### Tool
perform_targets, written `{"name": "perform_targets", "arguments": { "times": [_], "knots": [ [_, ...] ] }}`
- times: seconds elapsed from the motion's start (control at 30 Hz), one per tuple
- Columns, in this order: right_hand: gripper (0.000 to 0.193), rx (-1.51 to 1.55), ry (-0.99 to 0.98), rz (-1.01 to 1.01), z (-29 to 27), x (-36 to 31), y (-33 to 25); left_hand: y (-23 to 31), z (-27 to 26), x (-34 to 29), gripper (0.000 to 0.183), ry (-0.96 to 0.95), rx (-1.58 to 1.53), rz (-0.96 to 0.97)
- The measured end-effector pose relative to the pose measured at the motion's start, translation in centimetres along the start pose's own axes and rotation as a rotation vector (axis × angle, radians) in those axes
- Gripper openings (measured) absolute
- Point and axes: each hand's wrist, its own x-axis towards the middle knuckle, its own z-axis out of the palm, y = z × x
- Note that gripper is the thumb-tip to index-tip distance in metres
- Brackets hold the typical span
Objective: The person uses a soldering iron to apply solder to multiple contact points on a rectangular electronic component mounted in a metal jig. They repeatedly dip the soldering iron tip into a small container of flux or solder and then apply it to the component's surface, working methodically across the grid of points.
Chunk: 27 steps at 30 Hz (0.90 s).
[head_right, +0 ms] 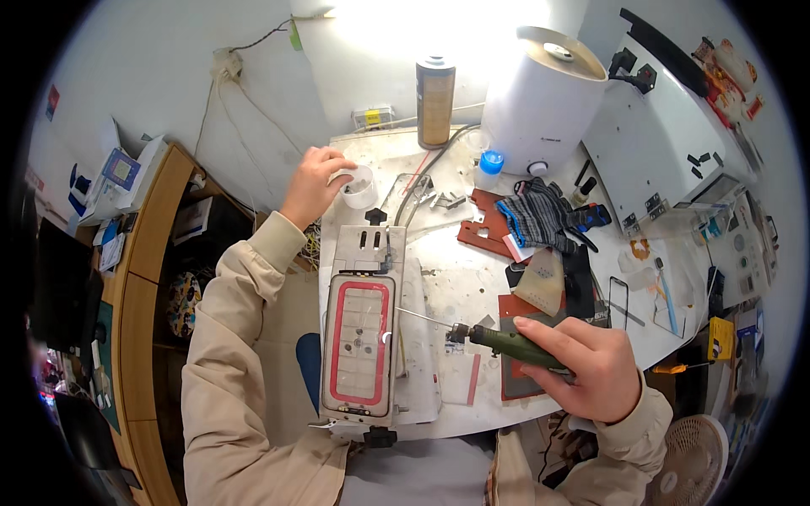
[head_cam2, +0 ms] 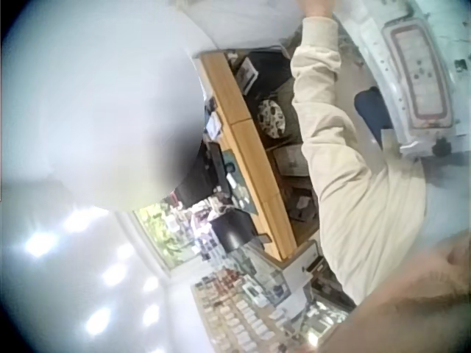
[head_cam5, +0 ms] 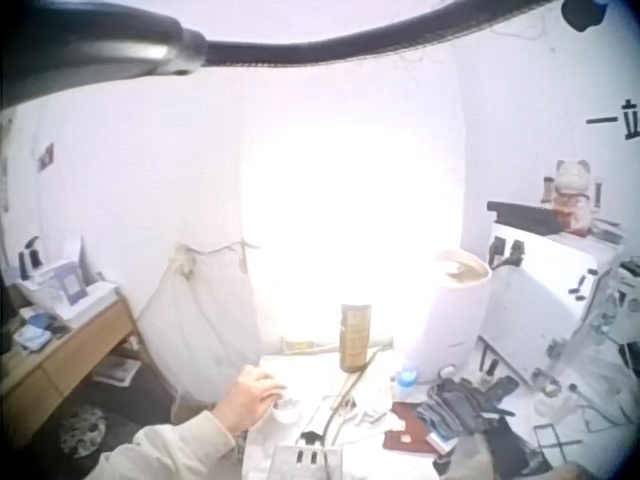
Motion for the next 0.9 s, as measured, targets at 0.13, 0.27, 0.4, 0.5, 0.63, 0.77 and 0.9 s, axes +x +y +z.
{"name": "perform_targets", "arguments": {
  "times": [0.13, 0.27, 0.4, 0.5, 0.63, 0.77, 0.9],
  "knots": [
    [0.058, -0.030, 0.031, -0.057, 0.2, 0.1, 0.4, -0.3, -0.3, 0.0, 0.012, -0.024, 0.021, -0.052],
    [0.055, -0.052, 0.001, -0.128, 0.5, 0.5, 0.2, 2.0, -2.6, -0.7, 0.014, 0.035, -0.120, -0.146],
    [0.055, -0.090, -0.012, -0.141, 0.4, 0.4, 0.1, 9.2, -9.2, -3.1, 0.015, 0.046, -0.427, -0.078],
    [0.055, -0.099, -0.008, -0.141, 0.4, 0.4, -0.1, 13.7, -13.7, -5.5, 0.038, -0.108, -0.522, 0.270],
    [0.055, -0.114, -0.019, -0.172, 0.6, 0.7, -0.2, 16.5, -15.6, -7.6, 0.051, -0.256, -0.463, 0.434],
    [0.056, -0.115, -0.024, -0.193, 0.7, 0.2, -0.2, 16.6, -15.6, -8.5, 0.061, -0.330, -0.429, 0.386],
    [0.058, -0.098, -0.049, -0.194, 0.6, -0.2, -0.5, 16.8, -15.7, -8.5, 0.062, -0.327, -0.411, 0.382]
  ]
}}
